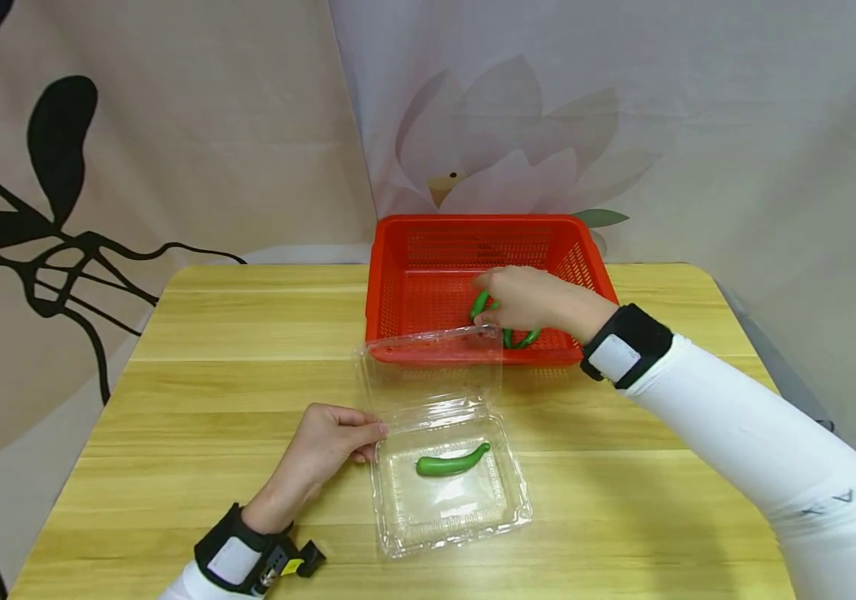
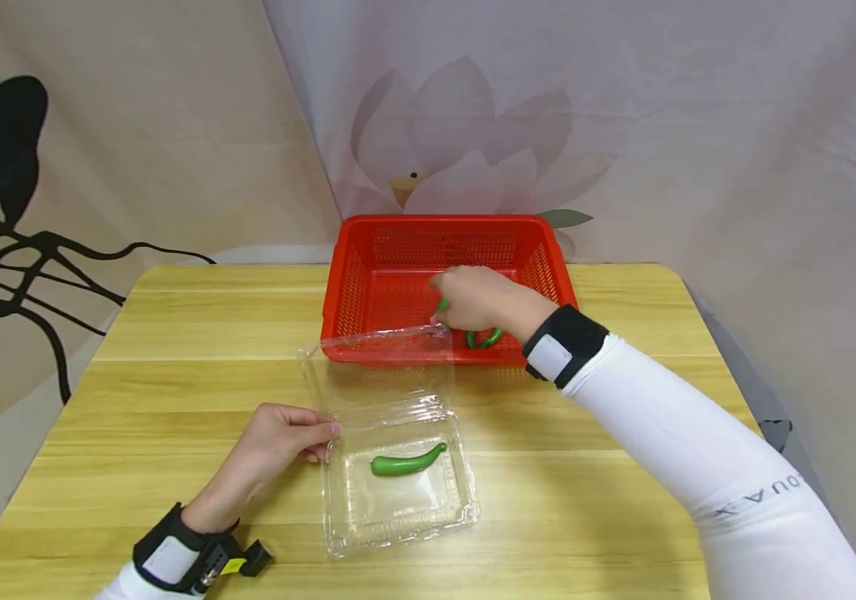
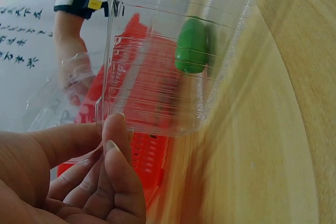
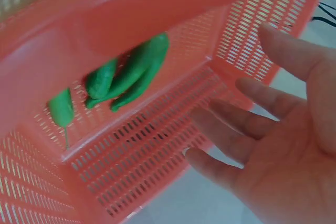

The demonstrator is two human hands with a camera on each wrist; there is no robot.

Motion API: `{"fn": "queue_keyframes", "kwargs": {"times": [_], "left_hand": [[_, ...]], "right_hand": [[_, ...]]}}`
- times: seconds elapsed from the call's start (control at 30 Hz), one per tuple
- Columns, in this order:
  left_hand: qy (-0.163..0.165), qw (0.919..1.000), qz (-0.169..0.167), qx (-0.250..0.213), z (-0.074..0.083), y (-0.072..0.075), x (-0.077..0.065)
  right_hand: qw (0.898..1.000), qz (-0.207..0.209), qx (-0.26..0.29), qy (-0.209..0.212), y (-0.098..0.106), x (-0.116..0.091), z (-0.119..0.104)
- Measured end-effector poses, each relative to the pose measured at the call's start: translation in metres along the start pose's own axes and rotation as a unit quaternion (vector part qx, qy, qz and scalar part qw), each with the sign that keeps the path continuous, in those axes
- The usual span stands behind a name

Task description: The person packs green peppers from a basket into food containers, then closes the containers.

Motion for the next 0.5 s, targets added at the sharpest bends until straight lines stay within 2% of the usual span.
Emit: {"fn": "queue_keyframes", "kwargs": {"times": [0.33,0.5], "left_hand": [[-0.004,1.0000,-0.004,-0.007,0.000,0.000,0.000],[-0.004,1.0000,-0.002,-0.005,0.000,0.000,0.001]], "right_hand": [[0.998,-0.068,-0.001,-0.008,-0.025,0.012,0.008],[0.994,-0.080,-0.051,0.046,-0.035,0.016,0.005]]}}
Point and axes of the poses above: each hand's wrist, its own x-axis towards the middle knuckle, its own y-axis out of the back of the hand, z = x × y, the point moved 2 cm from there along x, towards the middle knuckle, and after that the axes turned 12 degrees about z, right-handed, at the moved point
